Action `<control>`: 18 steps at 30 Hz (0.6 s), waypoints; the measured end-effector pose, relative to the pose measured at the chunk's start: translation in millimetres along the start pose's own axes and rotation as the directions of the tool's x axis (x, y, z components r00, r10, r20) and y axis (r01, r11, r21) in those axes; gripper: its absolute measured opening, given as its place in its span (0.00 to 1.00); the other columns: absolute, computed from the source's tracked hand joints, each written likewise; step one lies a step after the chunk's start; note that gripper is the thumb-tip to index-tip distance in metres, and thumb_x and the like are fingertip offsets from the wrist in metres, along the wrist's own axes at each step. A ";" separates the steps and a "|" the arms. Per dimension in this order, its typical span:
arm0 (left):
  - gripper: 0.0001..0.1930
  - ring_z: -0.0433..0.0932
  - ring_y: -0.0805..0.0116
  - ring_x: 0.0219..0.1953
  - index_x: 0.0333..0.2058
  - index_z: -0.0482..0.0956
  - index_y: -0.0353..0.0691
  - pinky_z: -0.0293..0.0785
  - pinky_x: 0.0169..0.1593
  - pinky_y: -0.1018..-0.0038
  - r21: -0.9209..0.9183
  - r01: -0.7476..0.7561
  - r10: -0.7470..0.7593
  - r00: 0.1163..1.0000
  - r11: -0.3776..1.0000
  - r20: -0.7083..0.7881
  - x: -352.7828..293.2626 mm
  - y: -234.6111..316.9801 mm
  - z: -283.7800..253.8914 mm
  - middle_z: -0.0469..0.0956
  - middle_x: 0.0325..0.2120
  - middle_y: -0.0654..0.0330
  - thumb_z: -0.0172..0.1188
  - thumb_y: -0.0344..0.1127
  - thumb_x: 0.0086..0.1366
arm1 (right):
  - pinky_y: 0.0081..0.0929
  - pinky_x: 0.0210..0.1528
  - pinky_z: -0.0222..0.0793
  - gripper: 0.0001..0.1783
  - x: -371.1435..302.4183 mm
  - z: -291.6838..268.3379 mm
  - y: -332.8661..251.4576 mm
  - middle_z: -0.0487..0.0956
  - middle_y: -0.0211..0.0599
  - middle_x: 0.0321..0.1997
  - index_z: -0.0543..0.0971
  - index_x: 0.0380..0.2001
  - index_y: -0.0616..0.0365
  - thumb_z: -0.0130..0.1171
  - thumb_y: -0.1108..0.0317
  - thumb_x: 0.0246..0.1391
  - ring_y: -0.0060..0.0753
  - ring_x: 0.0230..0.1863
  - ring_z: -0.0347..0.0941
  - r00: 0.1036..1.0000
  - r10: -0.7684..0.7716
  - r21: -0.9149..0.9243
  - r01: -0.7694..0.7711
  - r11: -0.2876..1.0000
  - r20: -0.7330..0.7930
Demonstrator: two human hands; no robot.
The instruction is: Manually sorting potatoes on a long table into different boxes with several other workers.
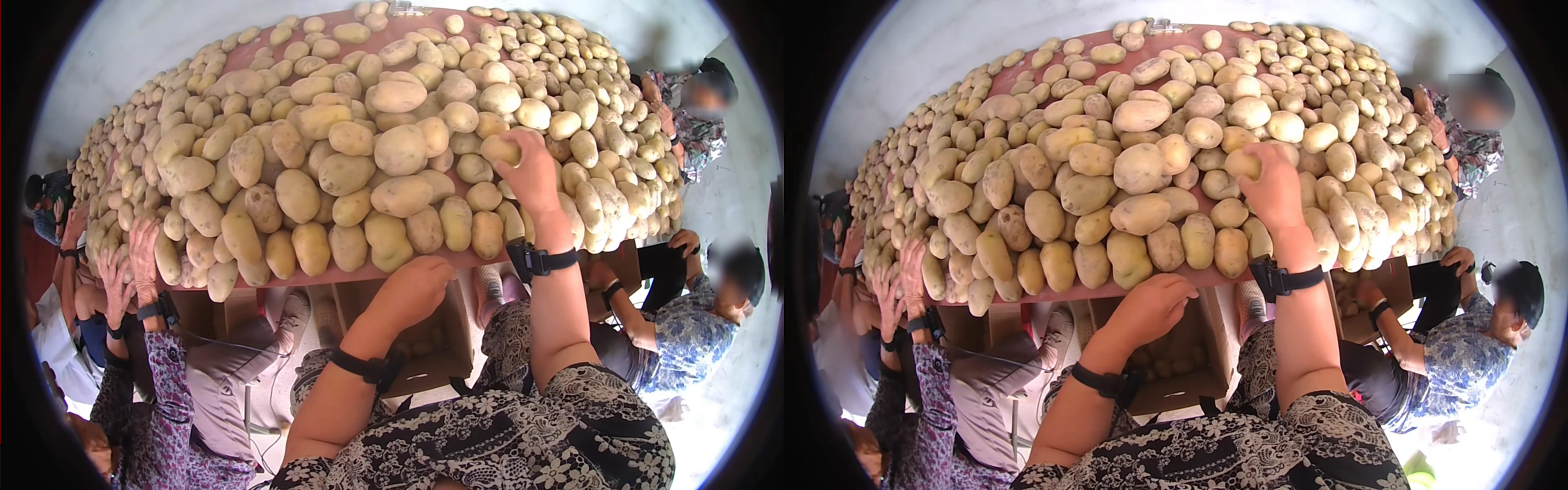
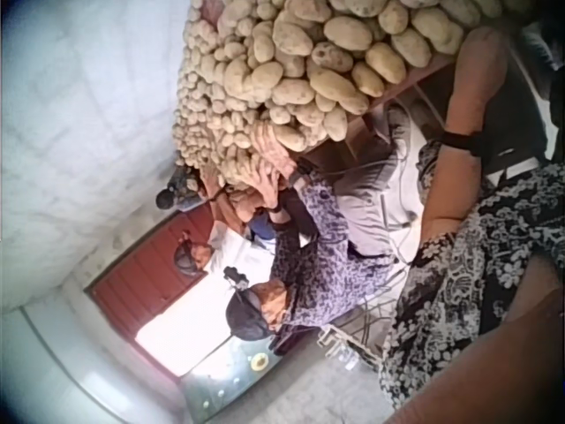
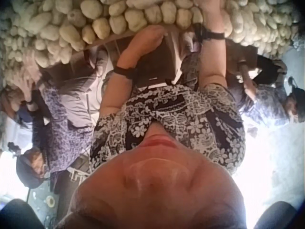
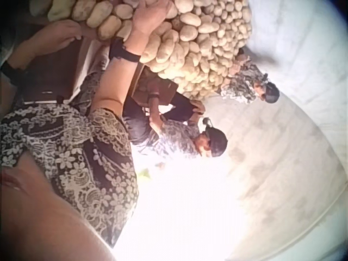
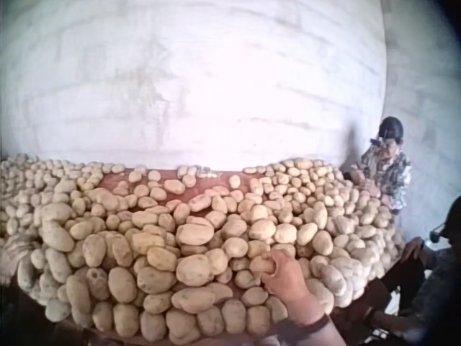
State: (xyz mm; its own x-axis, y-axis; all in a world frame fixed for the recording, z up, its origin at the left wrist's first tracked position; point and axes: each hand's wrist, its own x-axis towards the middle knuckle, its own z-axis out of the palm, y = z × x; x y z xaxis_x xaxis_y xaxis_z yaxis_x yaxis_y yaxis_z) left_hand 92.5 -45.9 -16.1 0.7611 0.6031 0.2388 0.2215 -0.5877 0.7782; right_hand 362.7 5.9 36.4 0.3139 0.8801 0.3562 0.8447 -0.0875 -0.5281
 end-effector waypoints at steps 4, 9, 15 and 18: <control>0.09 0.80 0.48 0.43 0.40 0.80 0.37 0.78 0.48 0.59 -0.002 0.010 -0.010 1.000 1.000 -0.003 -3.3 -1.6 -0.7 0.81 0.38 0.52 0.61 0.24 0.60 | 0.45 0.60 0.71 0.25 -2.4 5.4 -10.3 0.78 0.46 0.53 0.77 0.50 0.57 0.70 0.74 0.46 0.53 0.57 0.74 0.998 -0.005 -0.133 0.012 0.991 0.055; 0.09 0.80 0.47 0.43 0.40 0.80 0.37 0.78 0.48 0.58 0.026 -0.008 0.008 1.000 1.000 0.014 -3.0 -0.6 -2.7 0.81 0.38 0.51 0.60 0.24 0.60 | 0.49 0.69 0.62 0.32 -3.6 25.6 -48.3 0.76 0.43 0.61 0.75 0.58 0.52 0.69 0.74 0.46 0.52 0.66 0.67 0.940 -0.338 0.060 0.335 0.940 0.042; 0.09 0.80 0.46 0.43 0.40 0.80 0.37 0.78 0.48 0.58 -0.008 -0.011 0.011 1.000 1.000 0.006 -2.1 -3.3 0.1 0.81 0.38 0.50 0.60 0.24 0.59 | 0.53 0.71 0.58 0.34 -15.9 62.5 -85.2 0.67 0.49 0.69 0.71 0.64 0.48 0.63 0.75 0.52 0.56 0.70 0.61 0.889 -0.442 -0.002 0.445 0.895 0.117; 0.10 0.80 0.47 0.43 0.40 0.80 0.37 0.78 0.47 0.58 0.024 0.000 -0.001 1.000 1.000 0.031 -2.2 -5.7 0.5 0.81 0.38 0.50 0.60 0.24 0.60 | 0.53 0.69 0.60 0.33 -14.8 60.6 -89.1 0.66 0.50 0.66 0.71 0.63 0.48 0.65 0.72 0.52 0.56 0.66 0.64 0.907 -0.410 0.087 0.403 0.911 0.091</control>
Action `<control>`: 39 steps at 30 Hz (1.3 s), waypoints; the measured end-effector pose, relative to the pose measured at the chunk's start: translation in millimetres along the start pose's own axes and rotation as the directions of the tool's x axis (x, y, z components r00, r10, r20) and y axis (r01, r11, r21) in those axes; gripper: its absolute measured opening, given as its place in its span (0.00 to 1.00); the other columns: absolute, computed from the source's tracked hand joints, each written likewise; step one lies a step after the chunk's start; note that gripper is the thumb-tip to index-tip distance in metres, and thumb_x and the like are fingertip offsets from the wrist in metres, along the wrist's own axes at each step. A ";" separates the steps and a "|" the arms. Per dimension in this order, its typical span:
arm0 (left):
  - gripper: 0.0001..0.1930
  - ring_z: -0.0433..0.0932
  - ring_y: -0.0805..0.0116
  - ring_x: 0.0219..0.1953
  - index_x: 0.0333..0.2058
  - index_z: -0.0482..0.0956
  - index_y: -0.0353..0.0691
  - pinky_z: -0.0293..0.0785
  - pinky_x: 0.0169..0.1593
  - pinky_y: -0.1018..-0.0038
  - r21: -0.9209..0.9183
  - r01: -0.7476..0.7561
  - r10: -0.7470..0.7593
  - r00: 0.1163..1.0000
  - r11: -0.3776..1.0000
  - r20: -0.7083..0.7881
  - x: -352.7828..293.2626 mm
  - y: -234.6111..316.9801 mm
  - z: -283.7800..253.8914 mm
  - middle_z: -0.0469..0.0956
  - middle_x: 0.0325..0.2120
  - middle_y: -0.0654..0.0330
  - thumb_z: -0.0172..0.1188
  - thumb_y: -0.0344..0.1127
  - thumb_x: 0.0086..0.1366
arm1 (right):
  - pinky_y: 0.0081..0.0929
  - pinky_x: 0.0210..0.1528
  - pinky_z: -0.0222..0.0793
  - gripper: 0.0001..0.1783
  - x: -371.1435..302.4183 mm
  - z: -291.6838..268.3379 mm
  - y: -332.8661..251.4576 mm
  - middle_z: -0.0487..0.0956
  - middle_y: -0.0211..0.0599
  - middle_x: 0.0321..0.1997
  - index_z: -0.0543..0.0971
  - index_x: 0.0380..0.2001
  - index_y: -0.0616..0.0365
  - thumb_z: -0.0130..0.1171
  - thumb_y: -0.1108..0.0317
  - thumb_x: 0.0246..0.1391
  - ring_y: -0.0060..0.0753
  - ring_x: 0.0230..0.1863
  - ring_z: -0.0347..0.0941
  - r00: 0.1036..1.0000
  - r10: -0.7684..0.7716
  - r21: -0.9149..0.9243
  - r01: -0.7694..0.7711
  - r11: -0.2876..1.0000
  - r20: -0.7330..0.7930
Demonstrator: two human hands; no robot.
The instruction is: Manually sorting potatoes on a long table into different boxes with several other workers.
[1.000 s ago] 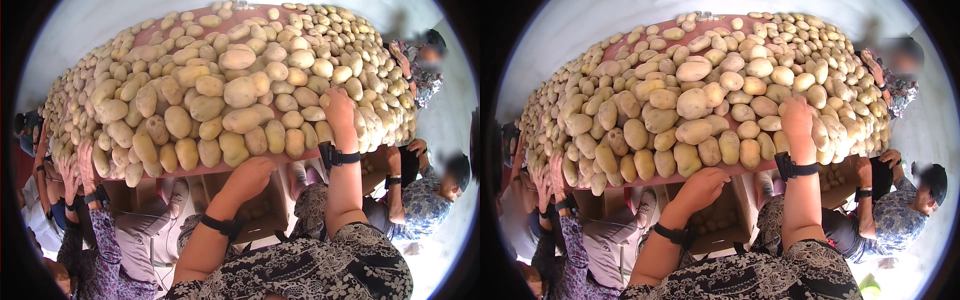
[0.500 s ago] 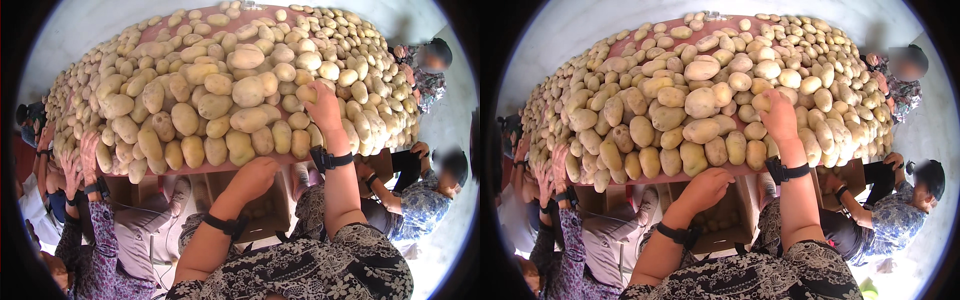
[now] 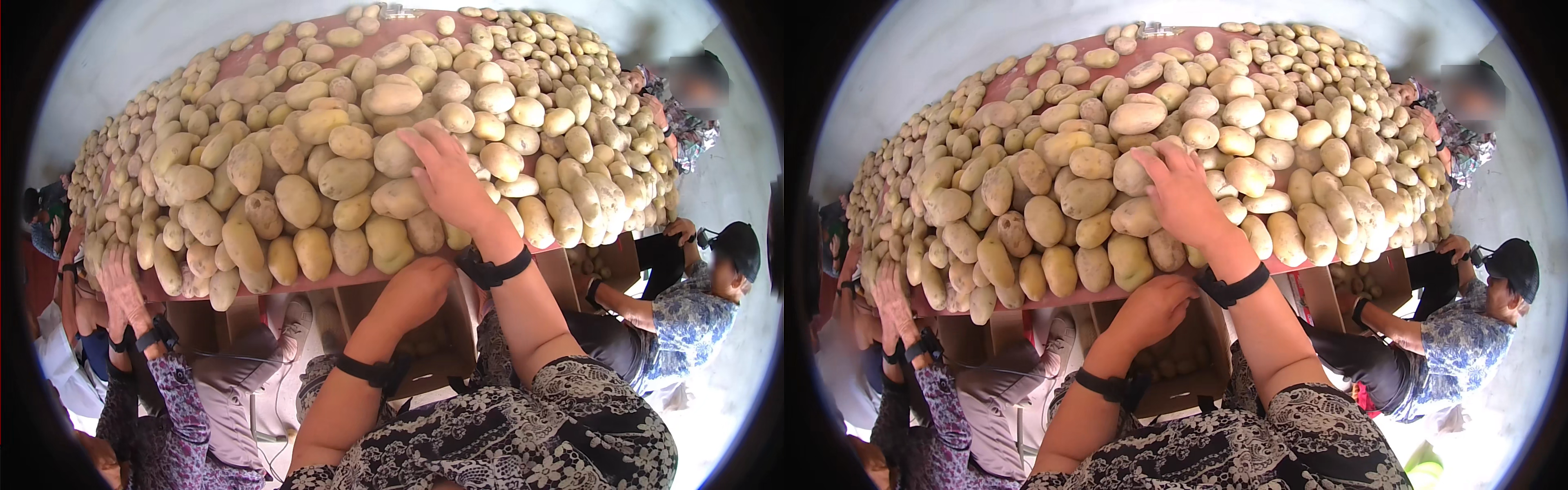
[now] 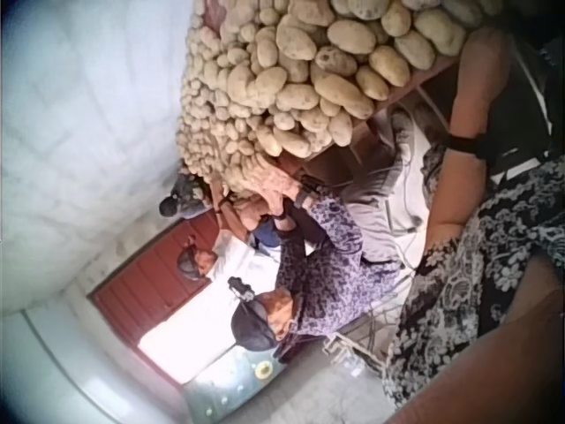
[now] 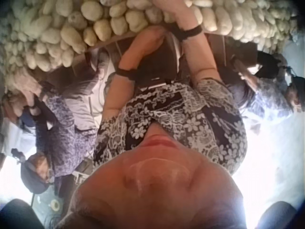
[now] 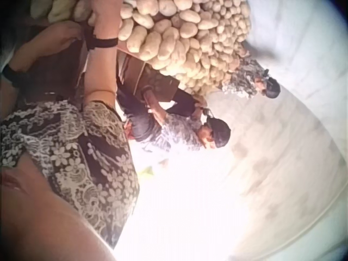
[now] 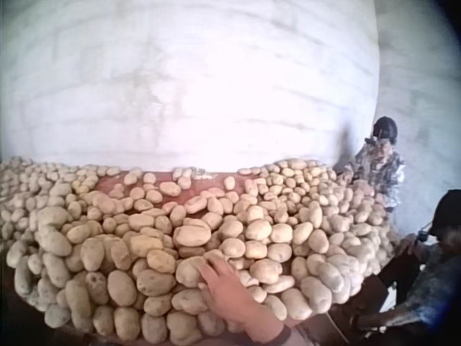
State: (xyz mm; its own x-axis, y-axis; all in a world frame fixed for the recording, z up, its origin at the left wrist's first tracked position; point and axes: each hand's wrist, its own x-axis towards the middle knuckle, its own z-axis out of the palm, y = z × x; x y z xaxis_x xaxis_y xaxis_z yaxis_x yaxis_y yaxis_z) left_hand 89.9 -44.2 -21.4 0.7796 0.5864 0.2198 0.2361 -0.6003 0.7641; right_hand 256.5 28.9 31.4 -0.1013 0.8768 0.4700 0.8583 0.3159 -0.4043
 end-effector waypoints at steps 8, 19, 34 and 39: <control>0.07 0.80 0.46 0.42 0.37 0.82 0.36 0.78 0.46 0.57 0.010 0.023 -0.023 0.999 1.000 0.022 -1.1 5.9 -6.0 0.80 0.37 0.50 0.61 0.24 0.59 | 0.47 0.59 0.70 0.35 0.6 6.0 -27.6 0.67 0.49 0.61 0.72 0.63 0.44 0.71 0.67 0.51 0.54 0.55 0.71 0.985 0.173 0.125 -0.171 0.977 -0.009; 0.06 0.80 0.47 0.43 0.36 0.82 0.37 0.78 0.47 0.58 0.011 0.024 -0.023 1.000 1.000 -0.005 -0.3 7.9 -5.1 0.81 0.39 0.51 0.62 0.25 0.59 | 0.38 0.46 0.74 0.31 -4.6 4.1 -7.1 0.73 0.44 0.51 0.68 0.58 0.52 0.68 0.70 0.52 0.41 0.40 0.75 0.936 0.351 0.524 -0.285 0.803 -0.027; 0.10 0.80 0.49 0.44 0.41 0.81 0.39 0.78 0.49 0.60 0.005 0.013 -0.013 1.000 1.000 -0.008 1.1 4.3 -3.5 0.81 0.40 0.53 0.61 0.24 0.60 | 0.30 0.46 0.73 0.31 -19.0 -59.6 66.8 0.75 0.40 0.44 0.68 0.56 0.56 0.70 0.69 0.50 0.31 0.42 0.72 0.726 0.606 0.526 -0.394 0.754 -0.325; 0.10 0.80 0.49 0.44 0.41 0.81 0.39 0.78 0.49 0.60 -0.003 0.004 -0.004 1.000 1.000 -0.024 0.4 3.4 -1.7 0.81 0.40 0.53 0.61 0.24 0.60 | 0.62 0.58 0.65 0.33 -25.6 -57.6 76.5 0.77 0.44 0.47 0.69 0.54 0.55 0.70 0.68 0.44 0.49 0.48 0.75 0.848 0.268 -0.228 -0.403 0.886 -0.457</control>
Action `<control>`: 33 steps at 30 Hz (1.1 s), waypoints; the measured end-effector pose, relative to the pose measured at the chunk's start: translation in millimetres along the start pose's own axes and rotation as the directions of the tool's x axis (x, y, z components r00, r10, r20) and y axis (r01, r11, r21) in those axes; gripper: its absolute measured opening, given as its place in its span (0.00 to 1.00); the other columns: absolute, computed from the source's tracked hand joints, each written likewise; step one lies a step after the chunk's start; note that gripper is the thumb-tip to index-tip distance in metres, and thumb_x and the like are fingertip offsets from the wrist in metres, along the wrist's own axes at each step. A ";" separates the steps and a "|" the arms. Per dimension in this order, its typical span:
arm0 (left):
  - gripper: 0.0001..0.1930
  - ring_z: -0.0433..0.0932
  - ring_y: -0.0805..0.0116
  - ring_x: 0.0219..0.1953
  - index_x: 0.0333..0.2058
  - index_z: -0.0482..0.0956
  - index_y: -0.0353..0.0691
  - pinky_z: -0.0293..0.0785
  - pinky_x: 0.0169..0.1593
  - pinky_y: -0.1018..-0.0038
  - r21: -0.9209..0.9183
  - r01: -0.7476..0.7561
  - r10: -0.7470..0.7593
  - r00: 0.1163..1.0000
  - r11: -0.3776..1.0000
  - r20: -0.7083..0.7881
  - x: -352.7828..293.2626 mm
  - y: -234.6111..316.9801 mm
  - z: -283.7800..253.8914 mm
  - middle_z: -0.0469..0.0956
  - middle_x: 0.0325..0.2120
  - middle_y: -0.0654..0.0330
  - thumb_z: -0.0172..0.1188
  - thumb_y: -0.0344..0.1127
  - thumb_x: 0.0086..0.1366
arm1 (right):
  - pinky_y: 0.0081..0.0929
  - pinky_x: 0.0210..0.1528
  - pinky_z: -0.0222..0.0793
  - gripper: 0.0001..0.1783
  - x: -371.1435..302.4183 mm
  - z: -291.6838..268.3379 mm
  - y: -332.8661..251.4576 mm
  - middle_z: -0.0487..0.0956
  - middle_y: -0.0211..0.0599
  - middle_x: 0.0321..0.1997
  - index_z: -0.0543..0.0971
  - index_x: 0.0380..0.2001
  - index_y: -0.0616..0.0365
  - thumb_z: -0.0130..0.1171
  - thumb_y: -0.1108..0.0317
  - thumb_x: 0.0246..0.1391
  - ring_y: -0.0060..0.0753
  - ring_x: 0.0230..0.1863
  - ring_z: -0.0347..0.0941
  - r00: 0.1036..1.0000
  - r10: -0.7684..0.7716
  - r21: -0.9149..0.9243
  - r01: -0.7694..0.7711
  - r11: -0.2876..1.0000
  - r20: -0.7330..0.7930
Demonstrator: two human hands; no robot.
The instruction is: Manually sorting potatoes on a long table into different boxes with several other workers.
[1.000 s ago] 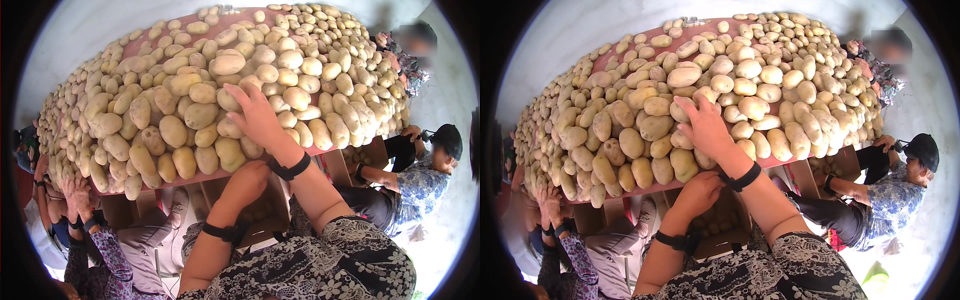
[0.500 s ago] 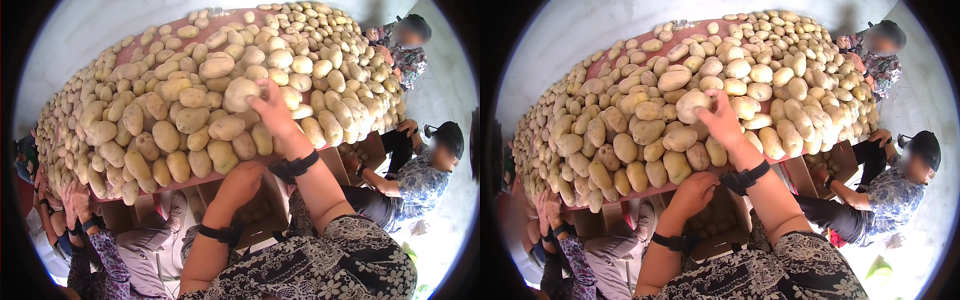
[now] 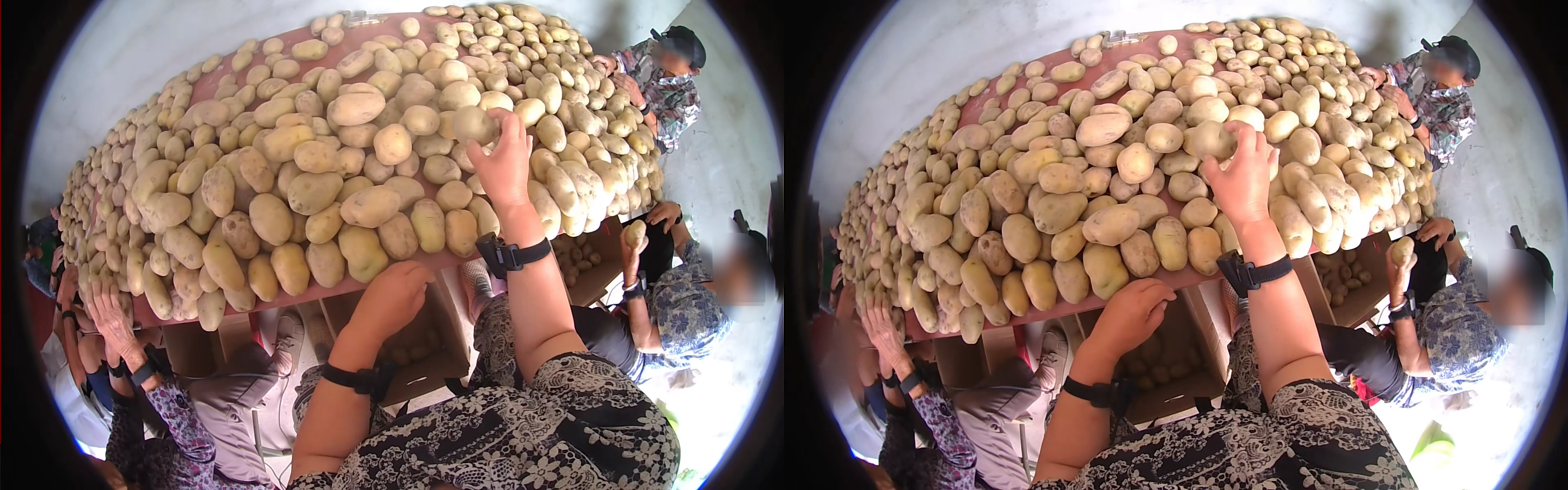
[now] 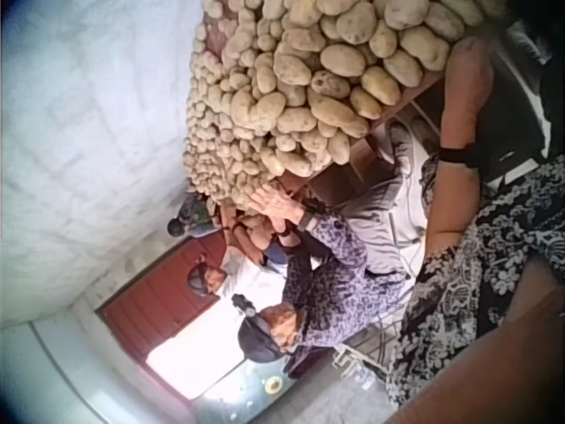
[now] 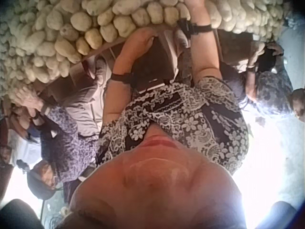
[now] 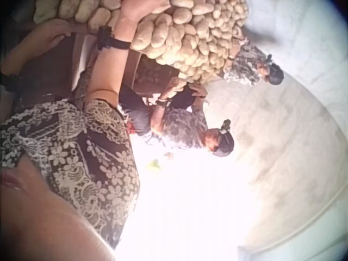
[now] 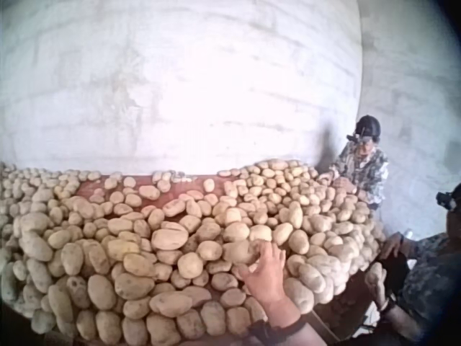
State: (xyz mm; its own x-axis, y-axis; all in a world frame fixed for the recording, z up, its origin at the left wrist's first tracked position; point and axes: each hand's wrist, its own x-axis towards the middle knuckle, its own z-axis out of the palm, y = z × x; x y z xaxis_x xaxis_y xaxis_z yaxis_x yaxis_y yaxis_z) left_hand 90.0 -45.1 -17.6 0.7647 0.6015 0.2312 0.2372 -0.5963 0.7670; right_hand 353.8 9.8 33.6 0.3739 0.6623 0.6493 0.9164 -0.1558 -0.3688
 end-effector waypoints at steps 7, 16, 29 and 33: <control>0.09 0.80 0.49 0.44 0.41 0.81 0.38 0.78 0.49 0.60 -0.017 0.010 -0.010 1.000 1.000 -0.006 0.0 1.4 -1.2 0.81 0.40 0.53 0.61 0.25 0.61 | 0.59 0.59 0.65 0.29 13.4 -25.5 9.9 0.76 0.48 0.54 0.73 0.50 0.56 0.70 0.66 0.42 0.52 0.60 0.72 0.841 0.430 -0.238 -0.366 0.899 0.328; 0.08 0.80 0.49 0.43 0.40 0.81 0.38 0.78 0.48 0.59 -0.048 -0.003 0.001 1.000 0.999 -0.029 -0.4 0.2 0.5 0.81 0.38 0.53 0.61 0.25 0.61 | 0.52 0.60 0.66 0.26 -3.7 -11.2 -23.3 0.76 0.47 0.50 0.76 0.50 0.56 0.69 0.62 0.48 0.51 0.57 0.72 0.986 0.061 -0.130 -0.041 0.991 0.155; 0.12 0.80 0.47 0.44 0.42 0.81 0.36 0.78 0.49 0.58 -0.062 0.026 -0.027 1.000 0.998 -0.011 3.6 8.8 -2.4 0.81 0.39 0.50 0.61 0.22 0.59 | 0.47 0.63 0.67 0.34 -62.7 17.5 -99.1 0.73 0.42 0.56 0.74 0.59 0.49 0.70 0.68 0.44 0.53 0.60 0.69 0.758 -0.419 0.377 0.245 0.893 0.500; 0.11 0.80 0.47 0.44 0.41 0.81 0.37 0.78 0.49 0.58 -0.056 0.018 -0.020 0.999 0.998 -0.026 1.1 6.3 -1.5 0.81 0.39 0.51 0.61 0.23 0.59 | 0.46 0.60 0.70 0.34 -60.5 14.5 -98.5 0.73 0.42 0.55 0.74 0.58 0.49 0.70 0.67 0.44 0.49 0.60 0.69 0.742 -0.384 0.363 0.202 0.910 0.550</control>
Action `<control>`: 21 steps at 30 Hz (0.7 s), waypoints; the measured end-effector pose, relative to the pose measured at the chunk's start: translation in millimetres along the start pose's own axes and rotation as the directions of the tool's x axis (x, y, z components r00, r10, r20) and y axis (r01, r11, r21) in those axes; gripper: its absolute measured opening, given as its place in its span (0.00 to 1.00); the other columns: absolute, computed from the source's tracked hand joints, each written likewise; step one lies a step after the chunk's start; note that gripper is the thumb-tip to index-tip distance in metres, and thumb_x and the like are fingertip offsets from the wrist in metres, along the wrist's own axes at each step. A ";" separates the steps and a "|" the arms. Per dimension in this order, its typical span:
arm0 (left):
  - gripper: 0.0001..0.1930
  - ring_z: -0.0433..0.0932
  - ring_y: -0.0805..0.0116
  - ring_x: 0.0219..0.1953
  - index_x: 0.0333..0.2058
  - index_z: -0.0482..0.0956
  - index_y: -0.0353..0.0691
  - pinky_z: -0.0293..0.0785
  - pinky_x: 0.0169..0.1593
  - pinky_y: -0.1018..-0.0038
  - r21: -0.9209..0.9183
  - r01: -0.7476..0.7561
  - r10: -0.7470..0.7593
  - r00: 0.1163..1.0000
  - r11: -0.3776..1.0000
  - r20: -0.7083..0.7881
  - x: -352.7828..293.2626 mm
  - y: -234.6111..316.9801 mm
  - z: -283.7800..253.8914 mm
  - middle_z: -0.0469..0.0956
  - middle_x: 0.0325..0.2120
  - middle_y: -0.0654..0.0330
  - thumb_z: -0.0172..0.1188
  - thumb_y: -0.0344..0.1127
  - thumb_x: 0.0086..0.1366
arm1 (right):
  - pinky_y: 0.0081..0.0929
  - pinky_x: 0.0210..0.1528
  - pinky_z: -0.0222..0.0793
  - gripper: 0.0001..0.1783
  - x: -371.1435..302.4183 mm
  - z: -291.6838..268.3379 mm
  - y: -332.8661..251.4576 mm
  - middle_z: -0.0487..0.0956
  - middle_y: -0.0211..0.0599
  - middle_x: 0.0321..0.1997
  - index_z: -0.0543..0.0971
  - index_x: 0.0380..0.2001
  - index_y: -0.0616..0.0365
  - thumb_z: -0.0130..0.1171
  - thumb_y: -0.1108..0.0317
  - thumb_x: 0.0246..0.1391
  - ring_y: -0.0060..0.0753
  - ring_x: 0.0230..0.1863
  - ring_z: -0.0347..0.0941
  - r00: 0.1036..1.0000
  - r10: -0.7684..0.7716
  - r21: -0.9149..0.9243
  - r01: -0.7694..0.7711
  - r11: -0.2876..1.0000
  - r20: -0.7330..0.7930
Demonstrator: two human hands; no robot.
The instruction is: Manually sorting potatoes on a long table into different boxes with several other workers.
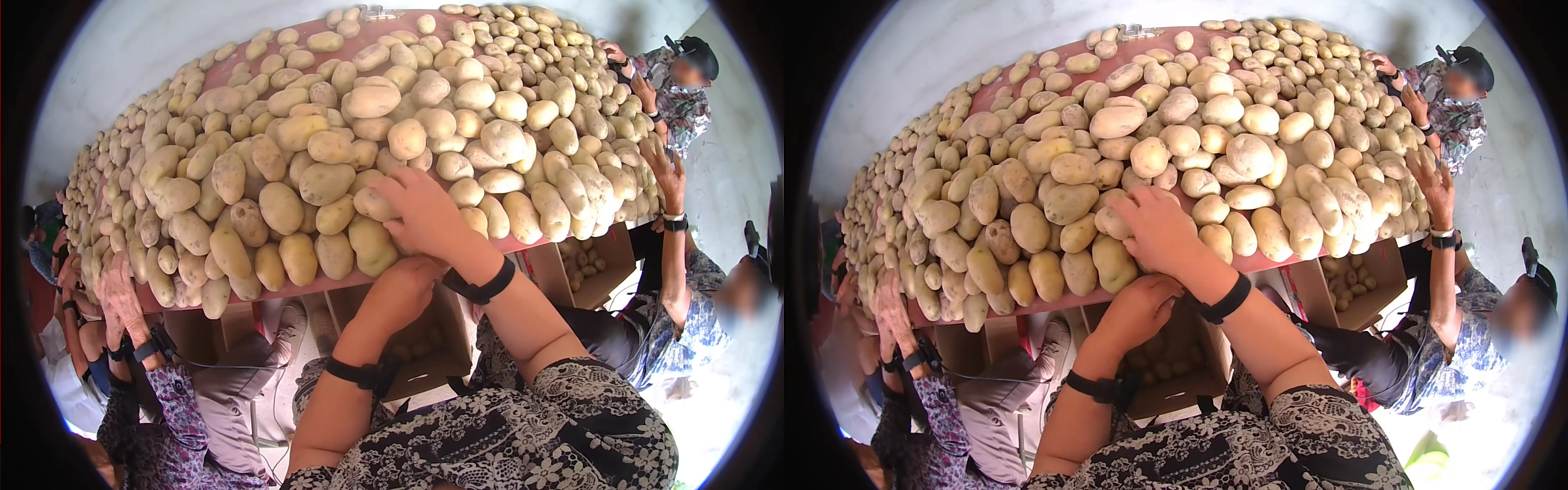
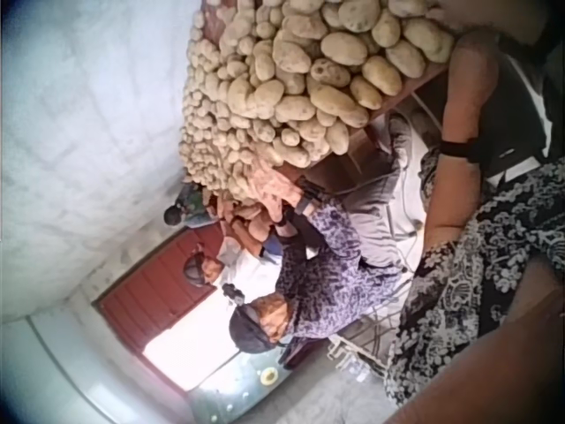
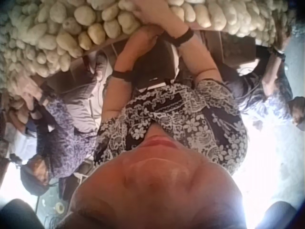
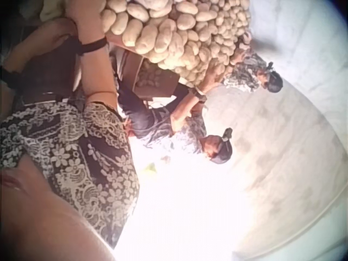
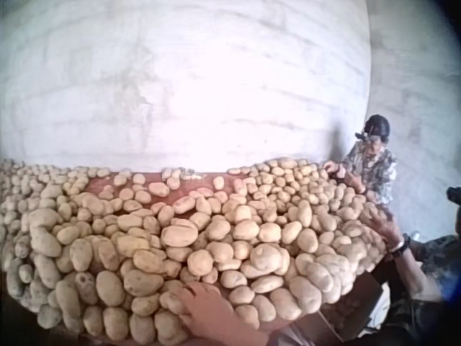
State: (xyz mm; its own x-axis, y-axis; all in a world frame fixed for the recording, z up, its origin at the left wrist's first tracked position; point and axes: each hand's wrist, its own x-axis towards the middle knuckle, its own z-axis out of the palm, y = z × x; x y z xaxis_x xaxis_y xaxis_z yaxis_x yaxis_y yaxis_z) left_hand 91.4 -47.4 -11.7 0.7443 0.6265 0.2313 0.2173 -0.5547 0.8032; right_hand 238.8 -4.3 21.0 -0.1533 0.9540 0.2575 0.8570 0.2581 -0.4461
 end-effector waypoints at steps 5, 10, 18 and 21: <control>0.09 0.80 0.48 0.45 0.40 0.81 0.37 0.78 0.49 0.58 0.012 0.025 -0.026 0.999 1.000 0.024 -3.0 -1.9 -2.2 0.81 0.39 0.51 0.61 0.24 0.60 | 0.44 0.61 0.70 0.34 -1.1 -52.9 30.5 0.77 0.45 0.52 0.76 0.56 0.49 0.72 0.66 0.42 0.53 0.56 0.72 0.995 0.094 -0.008 -0.094 0.995 -0.035; 0.09 0.80 0.49 0.45 0.40 0.81 0.37 0.78 0.49 0.59 0.017 0.025 -0.026 0.999 1.000 0.039 2.2 -5.8 0.1 0.81 0.39 0.51 0.60 0.24 0.60 | 0.46 0.58 0.68 0.27 -10.5 -89.0 67.3 0.78 0.40 0.51 0.80 0.50 0.49 0.65 0.77 0.43 0.50 0.57 0.73 0.946 0.172 -0.315 -0.257 0.913 -0.274; 0.14 0.79 0.48 0.48 0.43 0.81 0.39 0.77 0.52 0.57 0.218 -0.119 0.212 0.853 0.969 -0.476 -1.5 1.9 -38.9 0.82 0.42 0.53 0.60 0.23 0.57 | 0.50 0.67 0.59 0.35 -6.2 -71.3 83.6 0.77 0.47 0.60 0.78 0.57 0.51 0.69 0.74 0.39 0.52 0.66 0.68 0.965 0.239 -0.207 -0.257 0.944 -0.111; 0.20 0.77 0.46 0.51 0.48 0.78 0.38 0.73 0.56 0.55 0.353 0.231 0.133 0.639 0.907 -0.758 2.2 -4.3 -58.4 0.79 0.45 0.50 0.63 0.26 0.55 | 0.48 0.67 0.60 0.32 -11.0 -72.3 90.0 0.76 0.48 0.61 0.78 0.57 0.52 0.70 0.71 0.44 0.52 0.65 0.69 0.970 0.185 -0.233 -0.218 0.948 -0.155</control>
State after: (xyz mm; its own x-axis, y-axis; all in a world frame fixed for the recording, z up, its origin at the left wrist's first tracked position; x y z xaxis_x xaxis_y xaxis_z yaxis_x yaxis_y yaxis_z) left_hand 55.3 -11.6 17.4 0.0258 0.7415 0.6704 0.5916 -0.5519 0.5877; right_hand 353.2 -2.6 40.0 0.0862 0.9500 0.3000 0.9603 0.0010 -0.2791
